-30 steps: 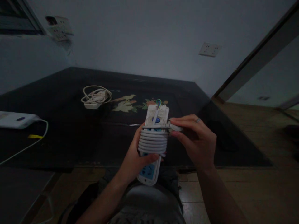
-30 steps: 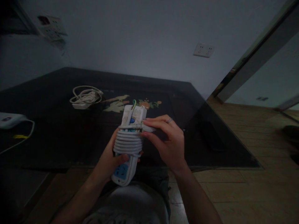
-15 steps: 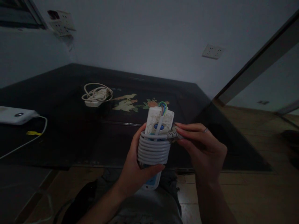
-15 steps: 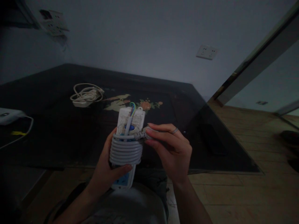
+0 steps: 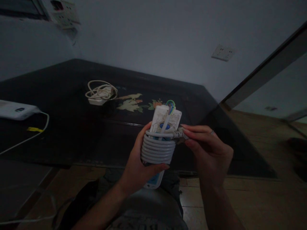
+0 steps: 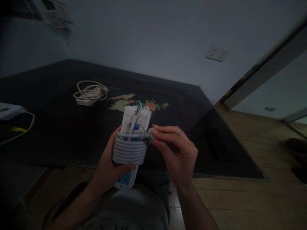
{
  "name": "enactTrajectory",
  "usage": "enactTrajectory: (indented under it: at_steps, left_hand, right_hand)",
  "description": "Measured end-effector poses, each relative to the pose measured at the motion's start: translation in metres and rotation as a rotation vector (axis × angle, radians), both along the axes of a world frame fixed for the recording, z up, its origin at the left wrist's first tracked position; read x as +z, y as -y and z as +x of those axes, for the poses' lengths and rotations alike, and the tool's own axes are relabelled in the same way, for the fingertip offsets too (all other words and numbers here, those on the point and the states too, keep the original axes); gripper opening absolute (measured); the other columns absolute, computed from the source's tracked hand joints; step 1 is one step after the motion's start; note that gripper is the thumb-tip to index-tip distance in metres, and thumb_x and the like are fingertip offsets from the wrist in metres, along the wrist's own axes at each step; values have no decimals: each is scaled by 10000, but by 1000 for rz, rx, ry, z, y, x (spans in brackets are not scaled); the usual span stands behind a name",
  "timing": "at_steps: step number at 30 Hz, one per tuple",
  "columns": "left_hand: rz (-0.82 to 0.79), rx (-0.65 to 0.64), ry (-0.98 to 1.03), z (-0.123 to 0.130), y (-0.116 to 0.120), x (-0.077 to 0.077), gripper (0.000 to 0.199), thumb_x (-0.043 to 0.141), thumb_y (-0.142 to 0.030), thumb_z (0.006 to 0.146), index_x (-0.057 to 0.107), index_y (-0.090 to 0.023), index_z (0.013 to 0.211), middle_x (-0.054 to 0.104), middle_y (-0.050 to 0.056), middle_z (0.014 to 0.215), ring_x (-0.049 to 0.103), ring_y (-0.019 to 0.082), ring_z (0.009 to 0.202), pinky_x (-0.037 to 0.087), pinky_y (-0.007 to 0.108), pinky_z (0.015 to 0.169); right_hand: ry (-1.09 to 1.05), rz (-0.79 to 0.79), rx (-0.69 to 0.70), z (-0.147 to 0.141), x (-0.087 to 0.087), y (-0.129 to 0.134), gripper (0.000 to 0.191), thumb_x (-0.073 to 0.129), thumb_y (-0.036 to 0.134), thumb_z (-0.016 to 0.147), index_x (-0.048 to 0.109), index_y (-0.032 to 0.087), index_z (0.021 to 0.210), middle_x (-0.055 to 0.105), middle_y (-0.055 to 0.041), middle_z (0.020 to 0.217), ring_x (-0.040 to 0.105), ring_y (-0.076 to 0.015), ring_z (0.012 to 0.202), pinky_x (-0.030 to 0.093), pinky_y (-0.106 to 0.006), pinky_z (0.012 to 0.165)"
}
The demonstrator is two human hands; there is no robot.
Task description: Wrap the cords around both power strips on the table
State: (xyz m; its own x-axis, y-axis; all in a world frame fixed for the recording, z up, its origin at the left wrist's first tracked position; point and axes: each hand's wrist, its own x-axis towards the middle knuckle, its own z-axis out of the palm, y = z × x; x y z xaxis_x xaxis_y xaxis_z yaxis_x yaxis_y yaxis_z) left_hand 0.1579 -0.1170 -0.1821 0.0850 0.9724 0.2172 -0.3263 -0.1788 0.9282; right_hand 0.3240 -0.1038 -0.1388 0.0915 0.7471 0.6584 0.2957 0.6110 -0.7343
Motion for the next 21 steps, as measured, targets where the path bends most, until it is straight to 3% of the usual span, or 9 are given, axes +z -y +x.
enactTrajectory:
  at_steps: [7,14,17,21]
  left_hand:
    - [-126,-110,54,-5,-11,-1,853,815,-357,617,393,-233,1348,536,113,1317,531,321,1189,491,436,961]
    - [-139,-113,103,-3,-13,-8,877,813,-315,626,352,-267,1370,493,117,1357,517,331,1202,551,415,884]
    - [-151,-145,155,-3,-11,-9,931,804,-314,643,278,-337,1412,459,111,1389,586,335,1112,603,396,761]
    - [-155,-135,193,-5,-9,-7,978,770,-353,687,151,-433,1441,472,98,1373,679,287,901,623,364,615]
  right_hand:
    - [91,-103,-31,-2,-6,-3,168,634,135,823,713,250,915,691,-5,861,636,-136,805,520,-251,647]
    - [209,-133,73,6,8,-9,182,643,156,828,712,252,966,704,-5,938,644,-133,877,526,-262,762]
    - [164,-181,100,9,8,-9,203,620,177,848,700,265,1012,690,-12,1029,633,-143,974,536,-259,793]
    - [-36,-239,100,9,-4,-6,243,606,213,860,669,290,1082,659,-16,1127,622,-161,1042,560,-273,814]
